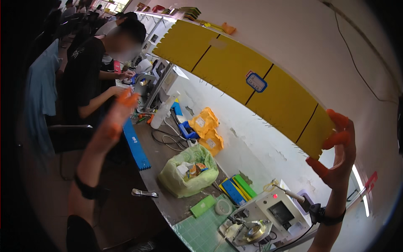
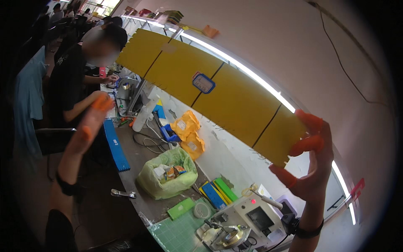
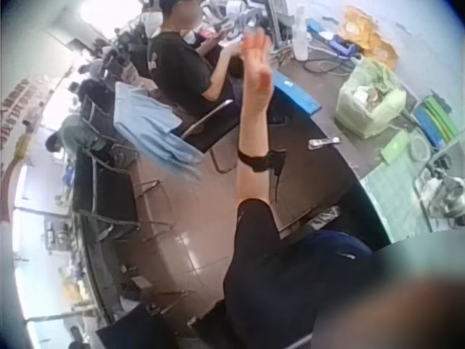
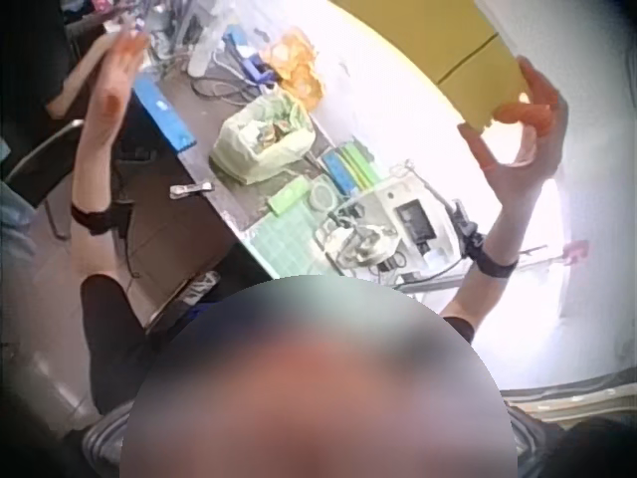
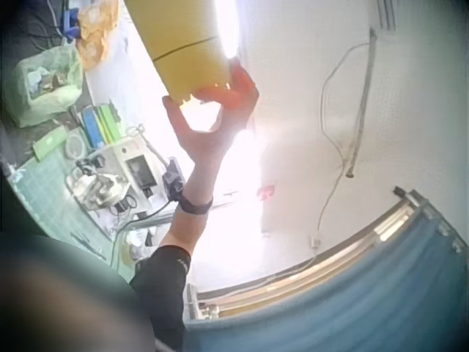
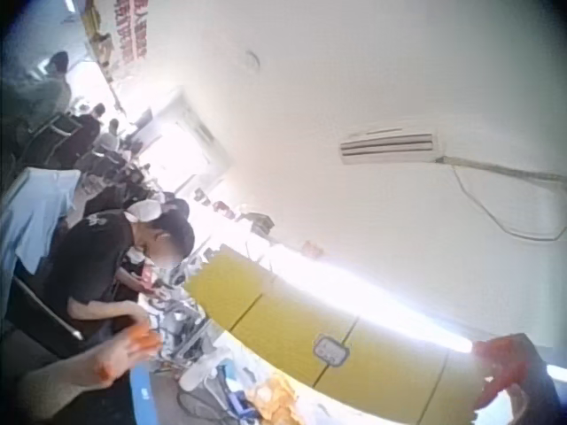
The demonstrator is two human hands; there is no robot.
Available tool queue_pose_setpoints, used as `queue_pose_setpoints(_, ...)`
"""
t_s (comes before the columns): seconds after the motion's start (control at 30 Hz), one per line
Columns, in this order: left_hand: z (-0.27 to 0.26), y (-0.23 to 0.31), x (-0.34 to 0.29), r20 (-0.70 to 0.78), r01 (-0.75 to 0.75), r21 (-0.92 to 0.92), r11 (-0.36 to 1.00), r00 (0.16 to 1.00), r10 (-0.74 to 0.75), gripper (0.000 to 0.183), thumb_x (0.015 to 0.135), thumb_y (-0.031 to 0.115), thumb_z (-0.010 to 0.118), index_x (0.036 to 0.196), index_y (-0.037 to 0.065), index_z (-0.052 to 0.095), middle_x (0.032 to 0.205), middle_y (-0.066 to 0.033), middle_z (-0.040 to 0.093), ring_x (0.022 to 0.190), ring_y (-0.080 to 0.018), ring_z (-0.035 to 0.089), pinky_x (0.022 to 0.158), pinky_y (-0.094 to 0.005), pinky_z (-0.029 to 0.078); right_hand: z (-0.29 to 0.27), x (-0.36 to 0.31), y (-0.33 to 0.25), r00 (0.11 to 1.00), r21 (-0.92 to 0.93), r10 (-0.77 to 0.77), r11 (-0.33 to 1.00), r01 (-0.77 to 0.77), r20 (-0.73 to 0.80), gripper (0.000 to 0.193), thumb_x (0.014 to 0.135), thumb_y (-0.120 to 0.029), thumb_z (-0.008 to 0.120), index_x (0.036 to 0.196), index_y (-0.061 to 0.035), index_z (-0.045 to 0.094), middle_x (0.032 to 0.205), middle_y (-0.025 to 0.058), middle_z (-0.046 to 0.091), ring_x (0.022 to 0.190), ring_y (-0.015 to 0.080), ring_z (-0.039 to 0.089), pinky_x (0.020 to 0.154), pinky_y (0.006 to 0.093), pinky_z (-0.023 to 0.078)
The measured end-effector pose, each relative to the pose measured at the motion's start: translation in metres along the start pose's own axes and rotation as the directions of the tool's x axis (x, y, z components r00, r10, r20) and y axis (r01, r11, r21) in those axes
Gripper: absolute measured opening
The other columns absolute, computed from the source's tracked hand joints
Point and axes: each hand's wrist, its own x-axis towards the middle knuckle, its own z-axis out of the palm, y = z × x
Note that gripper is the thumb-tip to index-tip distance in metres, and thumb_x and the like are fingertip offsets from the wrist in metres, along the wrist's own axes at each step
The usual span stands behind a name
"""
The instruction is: The recorder is assembling electronic components at a workstation, using various parts and tools.
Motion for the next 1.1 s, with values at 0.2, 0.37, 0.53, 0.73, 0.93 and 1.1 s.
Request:
queue_pose_setpoints(0.2,0.181,0.052,0.028,0.455,0.304,-0.714,0.63,0.886,0.088,0.099,0.093,0.035,0.07,0.158,0.005,0.001,0.138,-0.0209,0.05,0.114,-0.0237,0.059,0.096,-0.0354,0.045,0.037,0.046,-0.001,0.989,-0.168,-0.149,0.974,0.15,0.013,0.045,0.062,-0.006,0.09,0.095,-0.0114,0.059,0.137,0.0161,0.051,0.124,0.0312,0.055,0.092,0.0404,0.052)
queue_pose_setpoints(0.37,0.198,0.075,-0.016,0.672,0.652,-0.556,0.516,0.718,-0.184,0.029,0.105,0.012,0.05,0.128,-0.004,0.059,0.056,0.0008,0.053,0.048,-0.0032,0.047,0.048,-0.0206,0.035,0.027,0.056,0.085,0.998,-0.12,0.03,0.992,-0.036,-0.051,0.054,0.08,0.0,0.08,0.125,-0.0137,0.053,0.131,0.0154,0.05,0.128,0.0334,0.049,0.106,0.0509,0.049)
queue_pose_setpoints(0.53,0.139,0.057,-0.054,0.421,0.586,-0.693,0.42,0.802,-0.424,0.029,0.106,0.017,0.049,0.108,-0.008,0.062,0.054,0.0035,0.043,0.044,-0.0025,0.037,0.046,-0.0218,0.033,0.014,0.063,0.181,0.955,-0.135,0.286,0.946,-0.294,-0.076,0.034,0.095,-0.01,0.065,0.128,-0.0179,0.062,0.134,0.0138,0.052,0.129,0.0326,0.049,0.109,0.0485,0.046)
queue_pose_setpoints(0.73,0.119,0.086,-0.082,-0.142,0.406,-0.491,0.771,0.836,-0.53,0.042,0.108,0.026,0.045,0.092,-0.009,0.062,0.047,-0.0008,0.044,0.032,-0.0053,0.032,0.032,-0.0244,0.028,0.032,0.088,0.242,0.88,-0.033,0.472,0.88,-0.474,-0.049,0.027,0.104,-0.018,0.05,0.124,-0.0149,0.068,0.132,0.0148,0.059,0.128,0.0298,0.052,0.112,0.0427,0.039)
queue_pose_setpoints(0.93,0.104,0.068,-0.081,-0.013,0.39,-0.413,0.823,0.901,-0.434,0.048,0.107,0.033,0.046,0.092,-0.009,0.062,0.048,-0.0026,0.049,0.033,-0.0053,0.037,0.035,-0.0233,0.034,0.062,0.117,0.262,0.824,0.028,0.566,0.824,-0.566,0.006,0.032,0.106,-0.023,0.043,0.129,-0.0143,0.064,0.131,0.0147,0.062,0.124,0.0288,0.057,0.112,0.041,0.039)
queue_pose_setpoints(1.1,0.111,0.041,-0.076,0.01,0.416,-0.46,0.784,0.886,-0.464,0.05,0.107,0.033,0.047,0.095,-0.012,0.063,0.046,-0.002,0.047,0.036,-0.0069,0.043,0.037,-0.0235,0.038,0.077,0.134,0.263,0.733,-0.163,0.659,0.752,-0.639,0.169,0.034,0.105,-0.026,0.043,0.131,-0.0156,0.063,0.135,0.0152,0.06,0.127,0.0274,0.055,0.111,0.0394,0.039)
